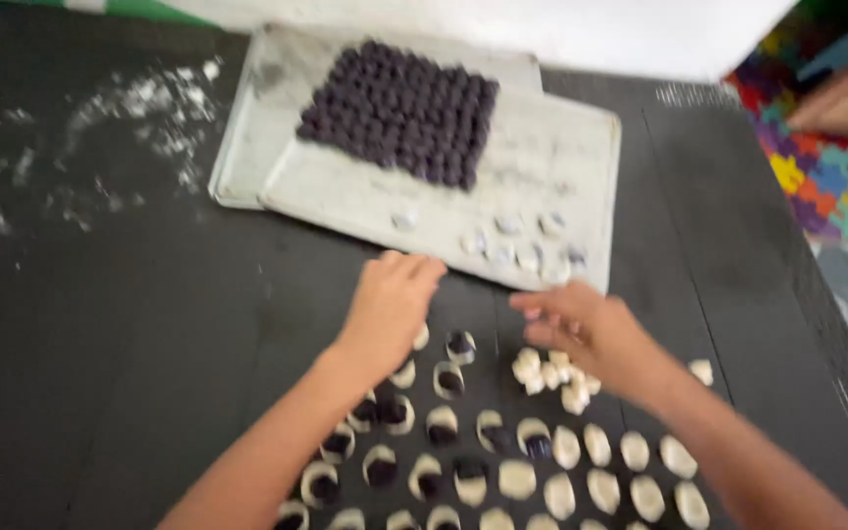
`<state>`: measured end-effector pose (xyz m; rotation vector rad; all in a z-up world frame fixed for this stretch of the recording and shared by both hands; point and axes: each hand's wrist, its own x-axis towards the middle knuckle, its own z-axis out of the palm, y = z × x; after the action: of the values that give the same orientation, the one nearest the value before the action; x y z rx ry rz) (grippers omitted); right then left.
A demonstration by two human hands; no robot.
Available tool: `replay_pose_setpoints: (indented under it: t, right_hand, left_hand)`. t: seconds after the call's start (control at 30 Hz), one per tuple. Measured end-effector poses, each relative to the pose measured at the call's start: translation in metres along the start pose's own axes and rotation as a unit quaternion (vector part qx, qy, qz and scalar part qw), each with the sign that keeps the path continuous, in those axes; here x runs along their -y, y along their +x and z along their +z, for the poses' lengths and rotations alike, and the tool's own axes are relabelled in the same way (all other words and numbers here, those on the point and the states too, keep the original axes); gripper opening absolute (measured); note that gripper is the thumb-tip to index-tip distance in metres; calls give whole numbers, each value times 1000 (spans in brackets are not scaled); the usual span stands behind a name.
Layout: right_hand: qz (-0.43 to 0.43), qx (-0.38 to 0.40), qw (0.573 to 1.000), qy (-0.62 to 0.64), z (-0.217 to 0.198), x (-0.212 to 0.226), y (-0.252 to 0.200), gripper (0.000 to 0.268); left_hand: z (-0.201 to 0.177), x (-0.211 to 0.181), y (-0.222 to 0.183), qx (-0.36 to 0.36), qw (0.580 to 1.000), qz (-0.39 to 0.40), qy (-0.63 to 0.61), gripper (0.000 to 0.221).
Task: Arranging and folding dough balls to prepare pastries on a production table.
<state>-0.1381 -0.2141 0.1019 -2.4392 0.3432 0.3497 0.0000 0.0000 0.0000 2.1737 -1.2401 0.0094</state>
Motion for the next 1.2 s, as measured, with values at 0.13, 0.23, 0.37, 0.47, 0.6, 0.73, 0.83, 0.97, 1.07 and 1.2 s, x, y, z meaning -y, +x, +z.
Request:
replay_pose_setpoints:
  t: [0.13, 0.23, 0.37, 0.47, 0.6, 0.73, 0.83, 0.97, 1.07, 1.2]
  right_hand:
    - [-30, -51, 994, -90, 14, -82, 141, 30]
    - [-4, -143, 989, -41, 24, -138, 253, 35]
    - [10, -249, 968, -39, 31, -189, 361, 39]
    - [-28, -286, 955, -77, 37, -214, 420, 44]
    - [-17, -331, 926, -179, 36, -203, 414, 63]
    - [82, -281, 956, 19, 34, -108, 329, 32]
    - [156, -209, 963, 67, 28, -79, 301, 26]
    - [174, -111, 975, 84, 25, -76, 289, 37]
    - [143, -137, 970, 139, 51, -96, 291, 35]
    - [112, -217, 970, 13, 77, -88, 264, 58]
  left_hand:
    - [94, 43, 11, -49, 991, 48, 119, 20]
    - [109, 51, 6, -95, 980, 82, 154, 6]
    - [120, 54, -2, -80, 974, 112, 182, 7]
    - [123, 58, -7, 10, 970, 106, 218, 18]
    - [133, 57, -13, -35, 963, 119, 240, 9]
    - [134, 59, -9, 41, 963, 94, 251, 36]
    - [140, 59, -6, 28, 966, 78, 247, 21]
    - [133, 57, -4, 65, 966, 66, 240, 36]
    - [127, 64, 8, 59, 989, 20, 134, 41]
    - [121, 61, 40, -9, 996, -81, 26, 44]
